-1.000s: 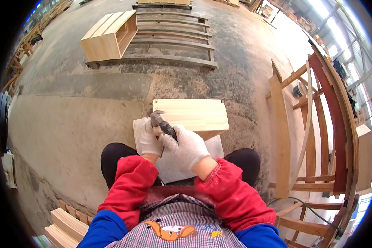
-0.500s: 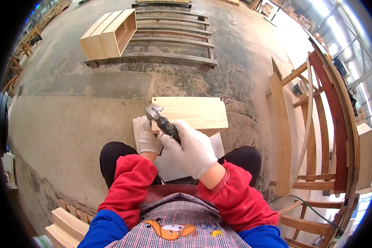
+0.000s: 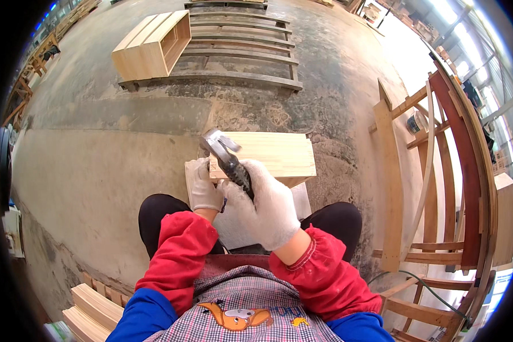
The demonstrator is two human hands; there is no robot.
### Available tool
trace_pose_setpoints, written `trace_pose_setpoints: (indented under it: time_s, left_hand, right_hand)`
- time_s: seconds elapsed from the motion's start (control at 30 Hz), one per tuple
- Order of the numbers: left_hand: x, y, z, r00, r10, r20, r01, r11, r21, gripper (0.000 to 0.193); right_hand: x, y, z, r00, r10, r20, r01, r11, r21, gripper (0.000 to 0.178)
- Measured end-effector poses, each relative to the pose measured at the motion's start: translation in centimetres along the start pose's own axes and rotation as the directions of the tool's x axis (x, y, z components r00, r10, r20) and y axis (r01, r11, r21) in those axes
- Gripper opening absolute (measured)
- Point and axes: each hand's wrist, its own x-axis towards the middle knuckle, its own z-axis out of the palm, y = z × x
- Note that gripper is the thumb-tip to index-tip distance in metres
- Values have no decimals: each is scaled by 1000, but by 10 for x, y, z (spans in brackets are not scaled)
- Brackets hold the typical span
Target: The person assembles a wooden box by hammering wooden pieces into place using a mallet. They then use a hammer to drive nails into the box and smooth the surface with a cloth.
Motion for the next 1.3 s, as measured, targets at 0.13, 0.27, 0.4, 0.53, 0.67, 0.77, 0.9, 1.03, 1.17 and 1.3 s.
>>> trace_pose_setpoints:
  time_s: [0.13,0.27,0.4,0.53,0.67,0.77,0.9,1.03,1.17,1.3]
  left_hand:
    - [5,9,-1,999,-22,41,22,1000,3,66]
    - [1,1,1,998,53,-29,-52,998,34,66]
    - [1,-3,4,999,23,-22,-23,1000,7,67]
    - [3,4,0,997,70,-16,-69,997,29,67]
    - [2,3,-7,999,44,-17,-44,999,26,67]
    - [2,-1,1,999,39,-34,-38,999,34,67]
    - [7,4,0,996,83,-29,-83,997,5,66]
    - [0,-2,2,995,83,-57,-82,997,10,66]
    - [1,-4,7,999,11,-38,-10,1000,10,64]
    - [7,6,1,998,57,-40,-57,998,5,63]
  right_hand:
    - [14,59,18,968,186,170,-97,899,-427,34]
    - [32,40,7,977,120,177,-38,912,-409,31]
    - [17,22,15,998,-12,-68,5,994,-112,34]
    - [28,59,14,979,102,177,-7,882,-471,33]
    - [38,23,6,990,37,134,16,927,-375,31]
    - [24,20,15,992,-101,-77,88,984,-155,34]
    - [29,66,22,984,84,154,3,869,-494,34]
    - [41,27,12,987,80,139,-12,901,-435,30]
    - [28,24,22,984,-148,-100,130,978,-164,28]
    - [37,76,15,987,52,150,22,893,-450,33]
